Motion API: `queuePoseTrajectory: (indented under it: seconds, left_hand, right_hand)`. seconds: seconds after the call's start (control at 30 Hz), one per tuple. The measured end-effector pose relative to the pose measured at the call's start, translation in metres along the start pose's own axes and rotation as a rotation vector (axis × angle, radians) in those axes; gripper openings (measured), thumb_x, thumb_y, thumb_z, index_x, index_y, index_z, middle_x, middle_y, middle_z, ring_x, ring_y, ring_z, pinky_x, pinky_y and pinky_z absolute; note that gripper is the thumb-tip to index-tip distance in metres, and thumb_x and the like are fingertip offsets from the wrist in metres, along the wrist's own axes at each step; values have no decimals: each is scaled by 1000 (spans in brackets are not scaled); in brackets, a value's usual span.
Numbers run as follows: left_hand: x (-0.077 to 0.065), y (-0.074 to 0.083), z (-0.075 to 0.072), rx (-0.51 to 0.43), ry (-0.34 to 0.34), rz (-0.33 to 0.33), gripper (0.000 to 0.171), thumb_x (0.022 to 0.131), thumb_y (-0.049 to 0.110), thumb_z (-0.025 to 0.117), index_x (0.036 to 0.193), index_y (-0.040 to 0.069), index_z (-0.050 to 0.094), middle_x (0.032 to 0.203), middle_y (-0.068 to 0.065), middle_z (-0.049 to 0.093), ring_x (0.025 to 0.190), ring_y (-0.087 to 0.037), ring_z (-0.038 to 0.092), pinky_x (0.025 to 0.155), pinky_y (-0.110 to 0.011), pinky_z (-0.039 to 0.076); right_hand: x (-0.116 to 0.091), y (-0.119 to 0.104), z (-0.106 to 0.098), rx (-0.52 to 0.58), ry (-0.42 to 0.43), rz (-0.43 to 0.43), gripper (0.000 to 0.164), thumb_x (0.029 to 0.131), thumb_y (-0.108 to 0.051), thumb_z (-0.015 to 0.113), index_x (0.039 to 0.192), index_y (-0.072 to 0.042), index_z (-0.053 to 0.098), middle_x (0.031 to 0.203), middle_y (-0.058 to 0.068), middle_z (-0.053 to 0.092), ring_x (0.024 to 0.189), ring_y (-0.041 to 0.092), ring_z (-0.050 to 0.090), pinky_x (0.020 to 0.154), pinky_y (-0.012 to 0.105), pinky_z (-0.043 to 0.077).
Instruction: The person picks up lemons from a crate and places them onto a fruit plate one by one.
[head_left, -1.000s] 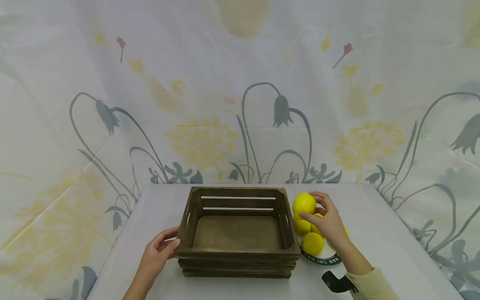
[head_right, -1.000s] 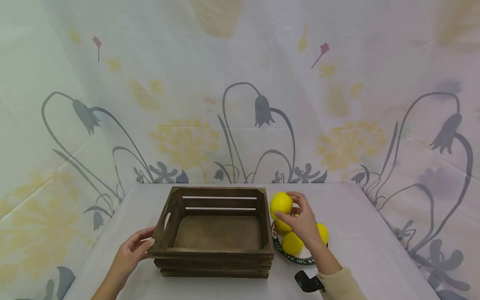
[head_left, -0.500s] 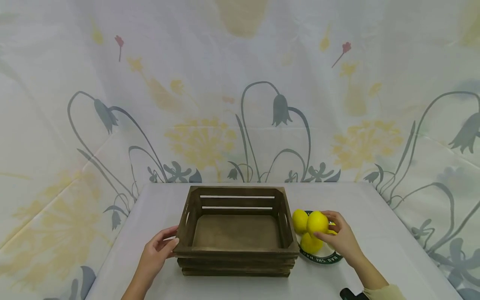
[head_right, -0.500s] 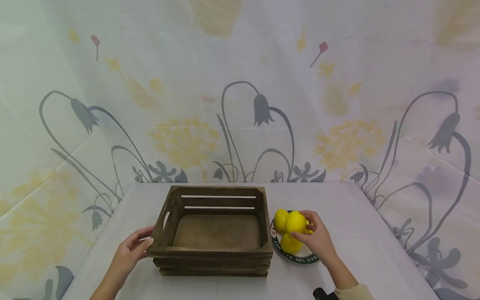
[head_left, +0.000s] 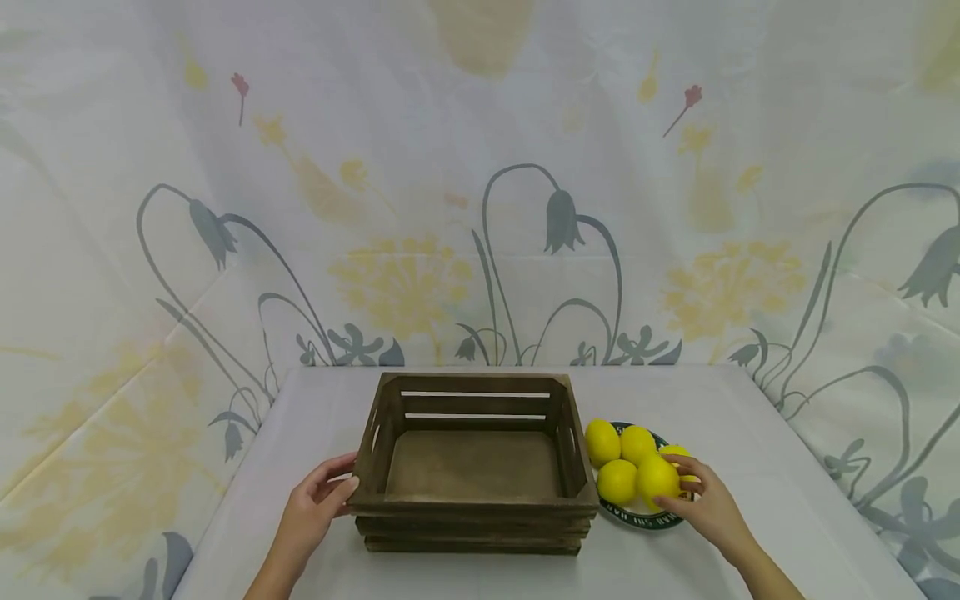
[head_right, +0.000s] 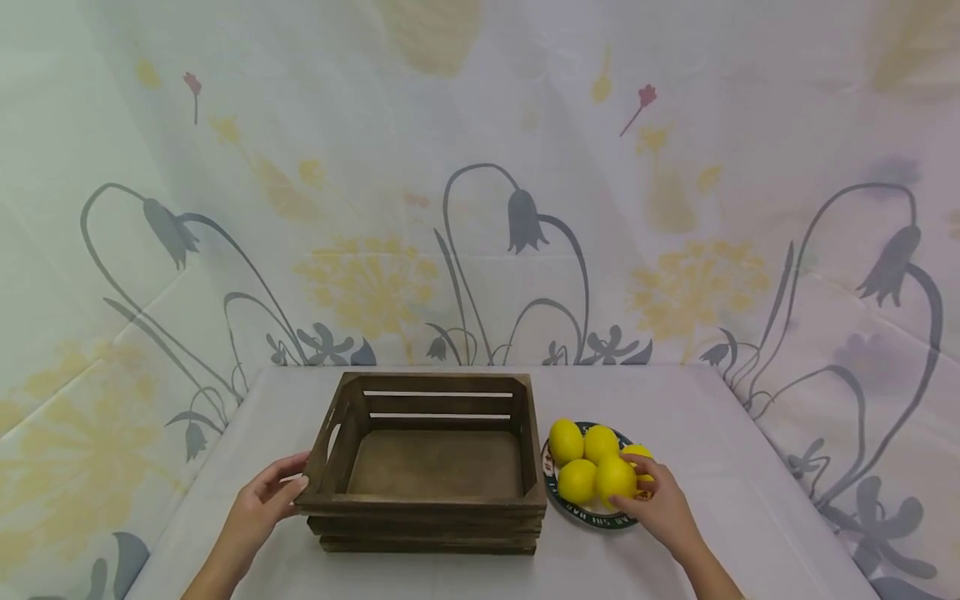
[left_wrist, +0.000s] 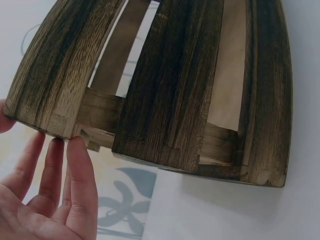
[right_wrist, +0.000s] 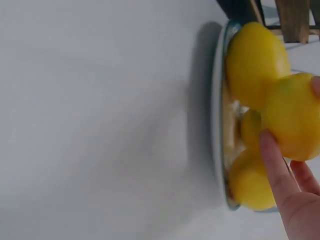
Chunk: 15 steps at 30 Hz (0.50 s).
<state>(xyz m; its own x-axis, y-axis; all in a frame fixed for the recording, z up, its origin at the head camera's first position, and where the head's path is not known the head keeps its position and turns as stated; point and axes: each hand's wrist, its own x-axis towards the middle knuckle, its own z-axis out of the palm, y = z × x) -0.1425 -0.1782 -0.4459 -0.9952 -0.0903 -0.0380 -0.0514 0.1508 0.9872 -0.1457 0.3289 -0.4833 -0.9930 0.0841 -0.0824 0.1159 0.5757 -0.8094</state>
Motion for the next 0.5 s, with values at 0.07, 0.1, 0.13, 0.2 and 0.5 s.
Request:
queuePoseTrajectory:
  seconds: [0.07,0.1,0.13,0.2,0.5]
  left_hand:
    - [0,1,0,-3,-4,14,39,90,10,61,125,-3,53,120,-17,54,89,-6,59,66,-28,52]
    - [1,1,0,-3,-7,20,39,90,10,61,126,-3,52,120,-17,54,89,-6,59,66,-28,52]
    - [1,0,0,-3,-7,26,39,90,10,61,126,-3,52,120,-17,54,89,-6,59,66,-28,52]
    - [1,0,0,-4,-9,33,40,90,11,61,126,-4,52,120,-17,54,89,-6,59,67,-28,53]
    - [-1,-10,-2,80,36,71,37,95,23,56,121,-3,56,113,-16,57,85,-6,58,67,-27,54]
  right_hand:
    - [-1,4,0,-38,0,10,72,74,-27,79,132,-2,44,123,25,41,103,41,50,73,40,53]
    - [-2,7,0,-53,-4,6,72,73,-26,79,132,-2,45,122,25,41,102,40,51,72,39,53]
    - [-2,9,1,-65,-4,5,72,73,-26,80,132,-3,46,121,24,42,101,39,51,71,38,53]
    - [-3,13,4,-97,-4,-11,71,71,-25,81,131,-3,49,119,23,44,98,35,53,69,36,53]
    - [-2,16,13,-159,24,-95,64,72,-14,80,126,4,50,108,23,49,88,27,56,71,35,53]
